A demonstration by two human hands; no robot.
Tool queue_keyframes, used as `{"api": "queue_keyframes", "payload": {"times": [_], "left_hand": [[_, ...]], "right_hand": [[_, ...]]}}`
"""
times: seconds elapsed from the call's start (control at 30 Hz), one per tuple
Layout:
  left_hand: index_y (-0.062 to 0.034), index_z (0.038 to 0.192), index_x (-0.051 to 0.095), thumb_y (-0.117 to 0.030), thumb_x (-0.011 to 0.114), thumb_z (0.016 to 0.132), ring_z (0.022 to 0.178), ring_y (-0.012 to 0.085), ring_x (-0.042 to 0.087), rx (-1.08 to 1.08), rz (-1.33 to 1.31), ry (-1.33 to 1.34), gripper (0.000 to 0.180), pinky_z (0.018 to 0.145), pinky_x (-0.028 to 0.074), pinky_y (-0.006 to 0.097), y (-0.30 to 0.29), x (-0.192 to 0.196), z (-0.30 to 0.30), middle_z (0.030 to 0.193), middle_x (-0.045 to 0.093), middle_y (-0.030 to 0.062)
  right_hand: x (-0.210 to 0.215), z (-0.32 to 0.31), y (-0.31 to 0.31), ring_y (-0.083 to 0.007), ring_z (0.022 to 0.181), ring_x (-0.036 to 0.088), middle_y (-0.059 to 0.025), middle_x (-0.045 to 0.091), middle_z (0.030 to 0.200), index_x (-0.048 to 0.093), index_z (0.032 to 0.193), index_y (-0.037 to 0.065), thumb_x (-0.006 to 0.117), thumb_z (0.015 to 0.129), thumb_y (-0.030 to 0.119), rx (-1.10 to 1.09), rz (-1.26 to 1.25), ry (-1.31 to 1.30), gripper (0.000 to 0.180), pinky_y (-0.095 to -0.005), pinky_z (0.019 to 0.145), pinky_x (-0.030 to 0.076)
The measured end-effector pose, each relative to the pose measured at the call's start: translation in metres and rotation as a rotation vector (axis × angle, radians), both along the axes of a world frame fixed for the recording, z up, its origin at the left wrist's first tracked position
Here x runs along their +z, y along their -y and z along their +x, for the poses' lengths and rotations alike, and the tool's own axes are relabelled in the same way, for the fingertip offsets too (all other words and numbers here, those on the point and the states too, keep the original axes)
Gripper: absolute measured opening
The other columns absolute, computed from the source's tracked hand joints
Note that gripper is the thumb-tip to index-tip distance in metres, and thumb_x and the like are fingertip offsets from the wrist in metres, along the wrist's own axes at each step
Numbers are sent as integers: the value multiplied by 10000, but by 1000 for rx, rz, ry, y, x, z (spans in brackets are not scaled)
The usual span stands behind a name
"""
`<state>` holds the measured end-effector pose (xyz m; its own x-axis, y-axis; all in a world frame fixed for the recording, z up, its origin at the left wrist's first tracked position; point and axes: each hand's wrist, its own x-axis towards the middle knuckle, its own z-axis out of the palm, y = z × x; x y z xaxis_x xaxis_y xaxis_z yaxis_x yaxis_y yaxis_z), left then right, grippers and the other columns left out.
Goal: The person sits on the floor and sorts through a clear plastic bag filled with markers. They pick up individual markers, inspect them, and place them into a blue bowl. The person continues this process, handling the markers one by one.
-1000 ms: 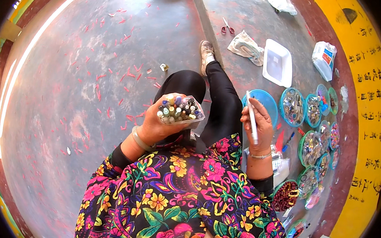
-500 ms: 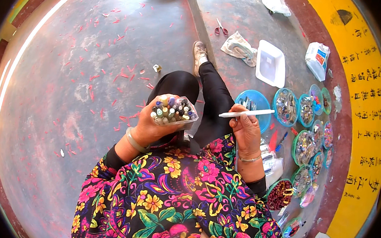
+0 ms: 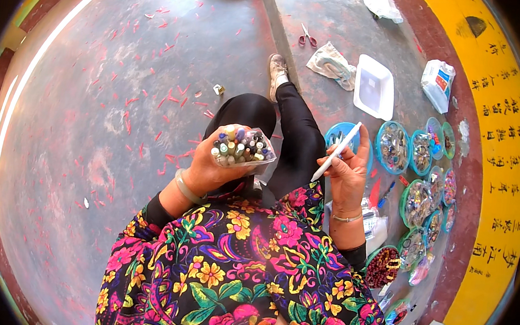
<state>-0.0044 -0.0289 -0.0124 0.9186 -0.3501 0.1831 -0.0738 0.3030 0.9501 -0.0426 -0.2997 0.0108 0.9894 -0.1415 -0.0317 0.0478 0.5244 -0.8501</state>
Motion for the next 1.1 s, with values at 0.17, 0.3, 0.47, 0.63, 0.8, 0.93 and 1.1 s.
{"api": "queue_keyframes", "payload": {"times": [0.17,0.3,0.47,0.63,0.8,0.93,1.1], "left_hand": [[4,1233,491,17,777,732,1007,131,615,-4,-16,4,578,884,503,289,1,0,0,1133,631,78],[4,1232,495,14,782,727,1011,131,613,-16,-75,-38,581,891,501,290,3,2,-1,1139,628,80],[7,1258,455,117,721,724,1109,217,587,-74,51,-7,607,959,490,370,-5,-1,2,1220,572,122],[2,1241,465,92,751,711,1088,206,596,-67,72,63,609,945,498,362,-2,0,2,1203,583,111],[-1,1248,466,49,780,707,1092,186,587,-67,111,104,628,948,487,354,-3,5,1,1205,583,100],[-1,1269,455,6,822,679,1109,186,575,-104,59,39,695,956,478,352,-4,4,1,1226,573,104],[1,1270,464,15,823,671,1116,175,558,-100,112,69,698,963,473,343,-7,0,2,1240,566,106]], "right_hand": [[3,1,1,-262,758,695,-127,618,892,112,1492,204,627,817,-61,-13,-13,47,890,-277,563,582],[3,2,1,-268,750,692,-129,607,870,125,1485,195,629,816,-61,-12,-24,38,875,-278,577,582],[20,0,-12,-274,747,686,-163,631,900,174,1456,179,632,826,-54,-84,-101,98,813,-286,606,579],[54,0,-32,-287,780,677,-216,630,909,191,1394,155,621,862,-24,-143,-332,421,707,-327,673,582],[64,8,-51,-298,854,674,-256,610,974,178,1369,154,583,867,-92,-27,-475,562,690,-348,740,578],[60,13,-64,-291,887,666,-261,609,984,222,1345,125,589,853,-114,79,-548,633,659,-354,767,573],[52,18,-72,-277,900,664,-242,613,990,282,1302,66,589,837,-140,143,-595,680,594,-367,794,568]]}}
